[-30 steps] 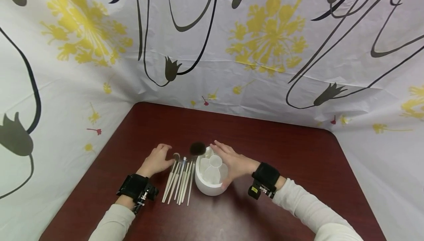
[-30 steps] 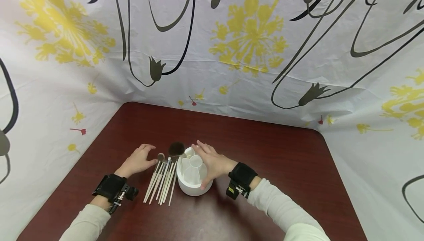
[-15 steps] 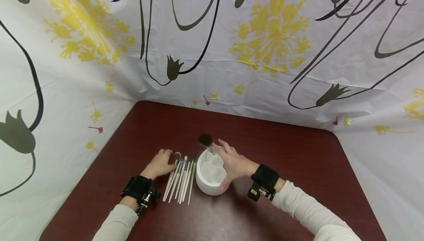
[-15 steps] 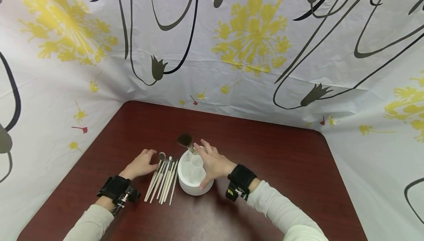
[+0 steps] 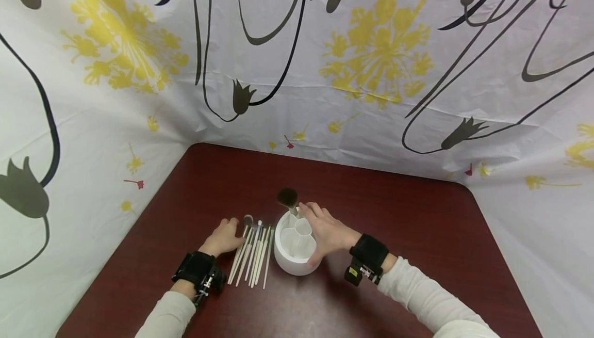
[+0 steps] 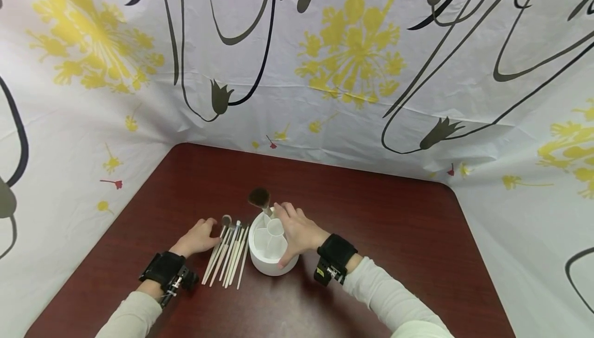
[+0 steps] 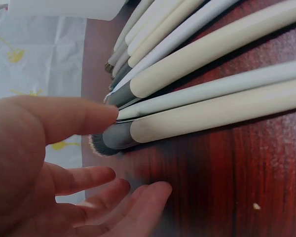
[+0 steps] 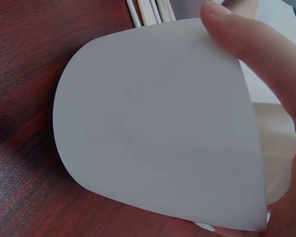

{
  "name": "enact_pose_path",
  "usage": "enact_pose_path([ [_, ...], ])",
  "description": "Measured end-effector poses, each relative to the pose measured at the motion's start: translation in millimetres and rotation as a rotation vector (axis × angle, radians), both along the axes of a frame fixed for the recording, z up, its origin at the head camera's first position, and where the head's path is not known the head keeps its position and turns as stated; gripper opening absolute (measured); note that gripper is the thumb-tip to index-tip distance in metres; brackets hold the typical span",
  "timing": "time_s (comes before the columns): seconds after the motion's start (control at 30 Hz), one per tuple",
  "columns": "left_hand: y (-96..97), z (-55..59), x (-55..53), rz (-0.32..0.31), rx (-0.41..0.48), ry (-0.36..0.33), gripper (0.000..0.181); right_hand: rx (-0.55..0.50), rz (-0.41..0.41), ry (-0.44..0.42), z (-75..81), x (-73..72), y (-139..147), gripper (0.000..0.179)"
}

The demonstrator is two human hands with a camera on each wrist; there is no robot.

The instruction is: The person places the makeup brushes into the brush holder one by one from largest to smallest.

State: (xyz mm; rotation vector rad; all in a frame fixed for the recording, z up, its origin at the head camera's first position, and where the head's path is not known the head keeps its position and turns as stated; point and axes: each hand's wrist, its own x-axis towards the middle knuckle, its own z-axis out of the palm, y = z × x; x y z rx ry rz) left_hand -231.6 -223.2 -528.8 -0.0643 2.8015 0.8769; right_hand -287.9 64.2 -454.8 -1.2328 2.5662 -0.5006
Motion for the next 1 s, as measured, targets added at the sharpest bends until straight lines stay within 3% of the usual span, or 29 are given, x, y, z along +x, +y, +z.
enact_pose_path([
  [0.2, 0.4, -4.1, 0.9, 0.016, 0.013, -0.01, 0.047, -0.005, 0.042, -0.013, 2.3, -4.1, 0.1, 0.128],
  [0.37, 2.0, -4.2, 0.6, 0.022, 0.003, -0.006, 0.036, 0.022, 0.029, 0.005, 2.1, -4.5, 0.6, 0.129],
  [0.53, 3.5, -2.7, 0.1, 0.026, 0.078, -0.039, 0.027, 0.036, 0.003, 0.031, 1.7, -4.1, -0.5, 0.132],
  [1.0, 8.2, -0.5, 0.3, 0.066, 0.195, -0.107, 0.034, 0.027, 0.049, 0.08, -1.0, -7.1, -1.2, 0.127],
])
